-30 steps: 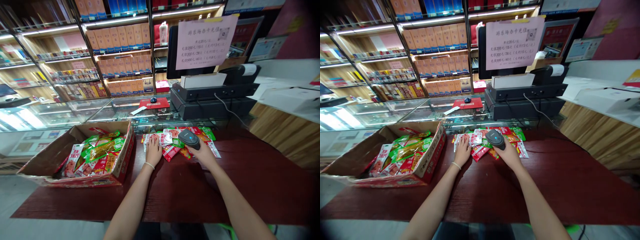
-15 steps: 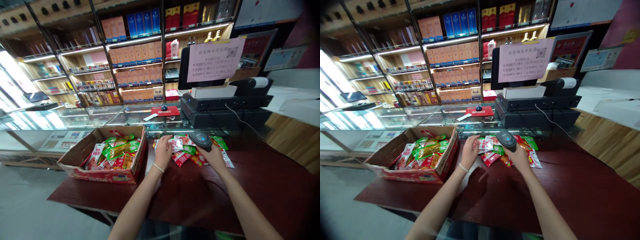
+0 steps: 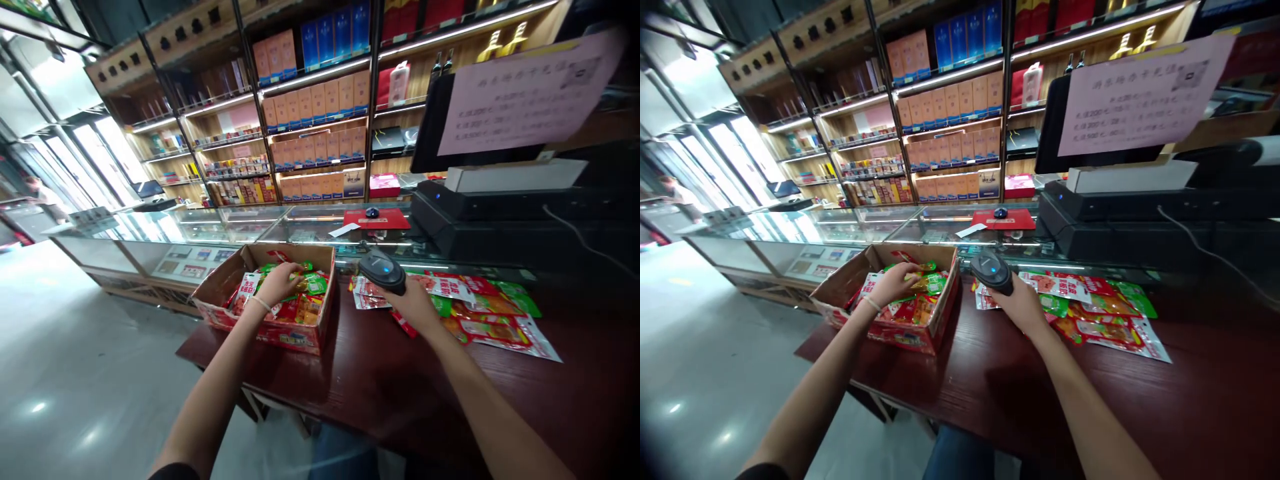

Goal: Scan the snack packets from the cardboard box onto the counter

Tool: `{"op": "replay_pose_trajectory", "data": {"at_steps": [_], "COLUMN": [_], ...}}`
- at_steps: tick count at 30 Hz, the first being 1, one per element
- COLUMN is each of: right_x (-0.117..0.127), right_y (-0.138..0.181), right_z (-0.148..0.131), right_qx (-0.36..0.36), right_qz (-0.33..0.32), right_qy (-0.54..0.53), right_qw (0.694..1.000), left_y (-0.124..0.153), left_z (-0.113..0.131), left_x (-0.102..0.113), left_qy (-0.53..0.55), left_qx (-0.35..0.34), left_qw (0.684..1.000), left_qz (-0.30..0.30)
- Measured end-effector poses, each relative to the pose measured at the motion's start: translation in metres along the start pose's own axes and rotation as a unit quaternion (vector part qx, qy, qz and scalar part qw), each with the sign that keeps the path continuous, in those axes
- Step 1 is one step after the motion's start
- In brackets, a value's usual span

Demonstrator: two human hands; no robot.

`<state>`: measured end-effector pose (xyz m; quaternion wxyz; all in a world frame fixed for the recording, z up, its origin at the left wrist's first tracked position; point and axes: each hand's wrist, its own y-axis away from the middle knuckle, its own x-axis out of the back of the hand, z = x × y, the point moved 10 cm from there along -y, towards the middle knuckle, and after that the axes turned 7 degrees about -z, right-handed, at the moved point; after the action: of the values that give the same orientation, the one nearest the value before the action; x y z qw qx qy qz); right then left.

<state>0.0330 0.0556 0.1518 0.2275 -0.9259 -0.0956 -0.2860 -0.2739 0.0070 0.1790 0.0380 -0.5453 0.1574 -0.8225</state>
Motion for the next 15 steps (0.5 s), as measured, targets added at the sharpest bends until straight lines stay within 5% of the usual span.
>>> {"op": "replay_pose_trajectory", "data": {"at_steps": [3, 7, 15], "right_x": [-0.023, -0.041, -0.044], "right_y": [-0.001, 0.0, 0.0], "right_z": [-0.013, -0.022, -0.022], "right_qx": [0.0, 0.005, 0.009], "right_qz": [-0.023, -0.04, -0.039], "right_qy": [-0.007, -0.008, -0.013], "right_qw": [1.0, 0.999, 0.999], "left_y": [0.011, 0.021, 0.023], "left_z": [-0.03, -0.039, -0.035], "left_x": [-0.021, -0.045, -0.028], "left_qy": [-0.015, -0.033, -0.162], "left_qx": [-0.004, -0.014, 0.107], "left_qw": [0.997, 0.989, 0.975], "left_qz": [-0.072, -0.147, -0.105]}}
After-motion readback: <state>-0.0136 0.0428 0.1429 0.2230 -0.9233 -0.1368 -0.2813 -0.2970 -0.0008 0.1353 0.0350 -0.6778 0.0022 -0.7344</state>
